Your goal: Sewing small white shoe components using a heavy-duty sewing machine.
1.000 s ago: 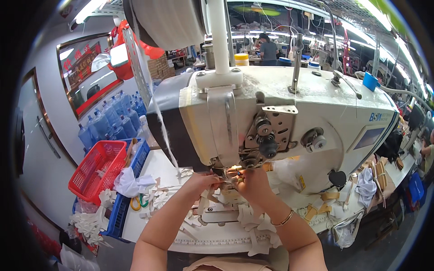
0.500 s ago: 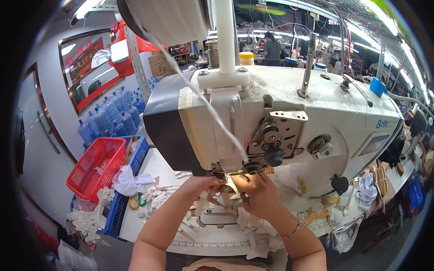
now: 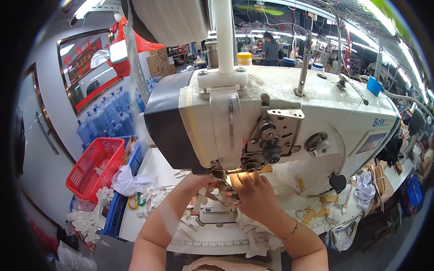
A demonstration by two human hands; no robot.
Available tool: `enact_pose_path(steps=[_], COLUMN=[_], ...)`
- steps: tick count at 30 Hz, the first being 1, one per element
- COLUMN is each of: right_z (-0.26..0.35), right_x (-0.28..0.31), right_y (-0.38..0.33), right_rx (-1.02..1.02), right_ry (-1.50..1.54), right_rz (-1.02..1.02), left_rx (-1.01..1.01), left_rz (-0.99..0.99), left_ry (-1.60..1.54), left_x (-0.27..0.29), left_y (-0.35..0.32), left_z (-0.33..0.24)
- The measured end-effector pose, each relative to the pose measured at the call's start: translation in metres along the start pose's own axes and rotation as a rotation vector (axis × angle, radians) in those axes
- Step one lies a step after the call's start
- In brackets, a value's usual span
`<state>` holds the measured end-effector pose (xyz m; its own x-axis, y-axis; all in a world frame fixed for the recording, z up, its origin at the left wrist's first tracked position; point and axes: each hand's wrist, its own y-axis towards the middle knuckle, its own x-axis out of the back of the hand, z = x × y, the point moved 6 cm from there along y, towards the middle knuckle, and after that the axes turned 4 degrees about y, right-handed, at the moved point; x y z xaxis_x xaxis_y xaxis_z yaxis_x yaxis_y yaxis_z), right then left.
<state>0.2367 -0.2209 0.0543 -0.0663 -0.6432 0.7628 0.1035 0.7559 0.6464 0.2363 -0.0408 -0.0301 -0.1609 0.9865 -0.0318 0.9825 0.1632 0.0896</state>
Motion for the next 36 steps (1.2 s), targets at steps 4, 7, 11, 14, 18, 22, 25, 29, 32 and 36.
enact_pose_path(steps=[4, 7, 11, 14, 18, 22, 25, 29, 32, 36], right_z=[-0.003, -0.002, 0.013, 0.021, 0.029, 0.01, -0.037, -0.075, -0.067, -0.056], right_x=[0.0, 0.0, -0.003, -0.007, -0.009, -0.006, 0.001, -0.033, -0.03, -0.016], right_y=[-0.003, -0.003, -0.005, -0.006, -0.004, -0.002, 0.012, 0.012, 0.012, 0.007], right_rx=[-0.003, 0.015, 0.085, 0.159, 0.173, 0.165, 0.103, 0.002, -0.001, 0.042], right_ry=[0.015, -0.059, -0.221, -0.325, -0.457, -0.31, -0.078, 0.176, 0.185, 0.145], right_rz=[-0.034, -0.009, 0.078, 0.065, 0.055, 0.09, 0.036, 0.021, 0.013, -0.081], left_rx=[0.021, 0.118, 0.137, 0.189, 0.249, 0.248, 0.178, -0.714, -0.933, -1.074], left_rz=[-0.142, -0.161, -0.139, -0.133, -0.103, -0.133, -0.056, -0.409, -0.43, -0.388], left_ry=[-0.018, -0.025, 0.023, 0.025, 0.141, 0.111, -0.032, 0.972, 1.196, 1.131], left_x=[-0.001, -0.017, -0.009, -0.013, -0.001, -0.007, -0.016, -0.053, -0.068, -0.068], left_y=[-0.004, -0.029, -0.023, -0.025, -0.022, -0.034, -0.058, -0.092, -0.088, -0.088], left_z=[-0.004, -0.036, -0.035, -0.044, -0.041, -0.046, -0.02, -0.068, -0.063, -0.06])
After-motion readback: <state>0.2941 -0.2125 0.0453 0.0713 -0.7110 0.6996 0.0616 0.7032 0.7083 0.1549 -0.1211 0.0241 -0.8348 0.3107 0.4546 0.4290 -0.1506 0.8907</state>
